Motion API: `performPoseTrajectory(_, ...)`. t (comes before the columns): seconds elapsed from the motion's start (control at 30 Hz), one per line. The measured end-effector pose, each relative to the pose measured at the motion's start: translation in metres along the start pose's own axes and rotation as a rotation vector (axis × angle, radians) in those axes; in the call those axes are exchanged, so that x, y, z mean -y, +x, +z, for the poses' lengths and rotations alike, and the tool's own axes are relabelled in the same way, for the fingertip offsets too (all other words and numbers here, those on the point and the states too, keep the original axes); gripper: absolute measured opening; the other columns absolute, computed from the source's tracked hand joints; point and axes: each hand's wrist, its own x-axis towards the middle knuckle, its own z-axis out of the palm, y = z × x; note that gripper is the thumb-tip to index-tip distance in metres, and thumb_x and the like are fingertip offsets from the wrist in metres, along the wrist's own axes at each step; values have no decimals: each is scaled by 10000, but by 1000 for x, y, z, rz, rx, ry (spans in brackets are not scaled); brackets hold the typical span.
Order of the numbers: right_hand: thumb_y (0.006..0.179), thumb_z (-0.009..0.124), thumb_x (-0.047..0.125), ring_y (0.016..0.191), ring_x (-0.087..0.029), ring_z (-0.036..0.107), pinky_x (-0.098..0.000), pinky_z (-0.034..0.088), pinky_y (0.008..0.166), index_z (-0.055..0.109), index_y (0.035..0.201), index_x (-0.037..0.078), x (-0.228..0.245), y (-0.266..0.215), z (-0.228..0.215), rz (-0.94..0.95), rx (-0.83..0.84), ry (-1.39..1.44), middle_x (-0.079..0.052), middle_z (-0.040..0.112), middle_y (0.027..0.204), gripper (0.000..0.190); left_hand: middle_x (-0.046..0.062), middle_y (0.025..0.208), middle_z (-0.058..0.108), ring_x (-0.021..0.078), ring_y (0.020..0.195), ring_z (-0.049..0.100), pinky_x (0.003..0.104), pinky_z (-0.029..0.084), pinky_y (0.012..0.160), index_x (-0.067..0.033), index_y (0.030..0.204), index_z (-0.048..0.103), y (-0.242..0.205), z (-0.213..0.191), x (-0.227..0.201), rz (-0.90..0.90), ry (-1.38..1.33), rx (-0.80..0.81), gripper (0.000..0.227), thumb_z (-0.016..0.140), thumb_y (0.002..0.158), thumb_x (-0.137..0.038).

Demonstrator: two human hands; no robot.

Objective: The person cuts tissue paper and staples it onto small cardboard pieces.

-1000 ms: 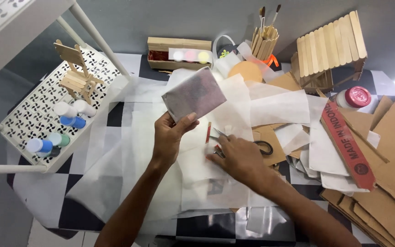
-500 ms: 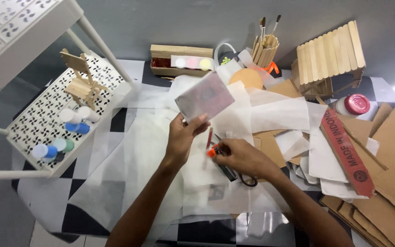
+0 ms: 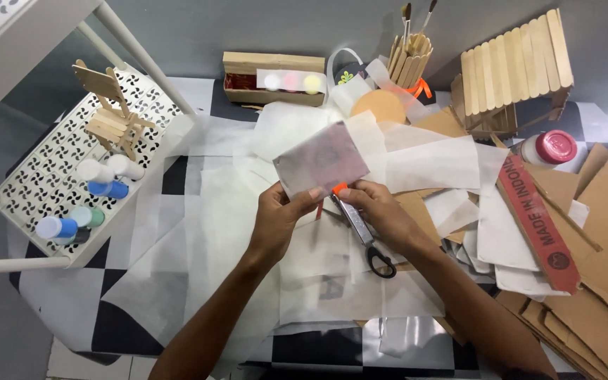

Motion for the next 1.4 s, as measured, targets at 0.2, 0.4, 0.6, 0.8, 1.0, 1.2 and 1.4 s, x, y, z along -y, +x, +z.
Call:
performPoseTrajectory(0.2, 866, 767, 328, 570, -175, 616, -278, 487, 490, 669, 848, -2, -32, 19, -19, -15, 9, -23, -81, 577, 636, 345, 207, 939, 747, 262, 868, 767, 391, 631, 829, 45, 1076, 662, -1, -5, 3, 13, 85, 53, 351, 786, 864, -206)
performPoseTrajectory(0.4, 843, 790, 329, 544, -161, 626, -259, 491, 504, 670, 894, -8, -46, 25, -16, 24, -20, 58, -83, 595, 652, 361, 148, 924, 718, 209, 861, 743, 350, 628, 837, 43, 1056, 662, 19, -14, 34, 5, 50, 2, 314, 790, 861, -168)
performPoseTrajectory(0.6, 850, 800, 299, 517, -173, 624, -261, 488, 481, 658, 901, -36, -53, 33, -18, 4, -33, 89, -106, 597, 630, 367, 135, 914, 691, 191, 858, 718, 343, 624, 836, 40, 1049, 653, 19, -10, 35, 8, 46, -7, 301, 790, 862, -152)
performPoseTrajectory(0.8, 847, 801, 285, 442, -161, 575, -247, 438, 417, 647, 777, -7, -54, 34, -14, -13, -30, 75, -95, 556, 543, 338, 131, 888, 690, 180, 821, 720, 333, 630, 799, 38, 1027, 654, 16, -7, 32, -35, 31, -41, 284, 793, 852, -136)
performPoseTrajectory(1.0, 852, 791, 268, 402, -153, 545, -245, 404, 397, 633, 735, -5, -53, 31, -13, -22, -34, 69, -87, 535, 507, 336, 142, 877, 688, 190, 799, 719, 337, 632, 794, 51, 1015, 653, 8, -1, 17, -63, 31, -68, 285, 793, 849, -134)
performPoseTrajectory(1.2, 874, 767, 302, 366, -136, 496, -225, 393, 391, 585, 637, 33, -39, 23, -7, 6, -4, 140, -67, 460, 438, 402, 141, 863, 653, 183, 770, 687, 329, 634, 752, 71, 1013, 621, 5, 1, 11, -68, -21, -91, 296, 789, 829, -89)
performPoseTrajectory(1.4, 873, 781, 300, 326, -93, 437, -227, 410, 384, 571, 593, 36, -44, 28, -6, 18, 10, 167, -45, 447, 415, 438, 148, 896, 641, 202, 789, 686, 352, 633, 772, 70, 1050, 596, 10, -2, 21, -103, -38, -62, 321, 773, 836, -91)
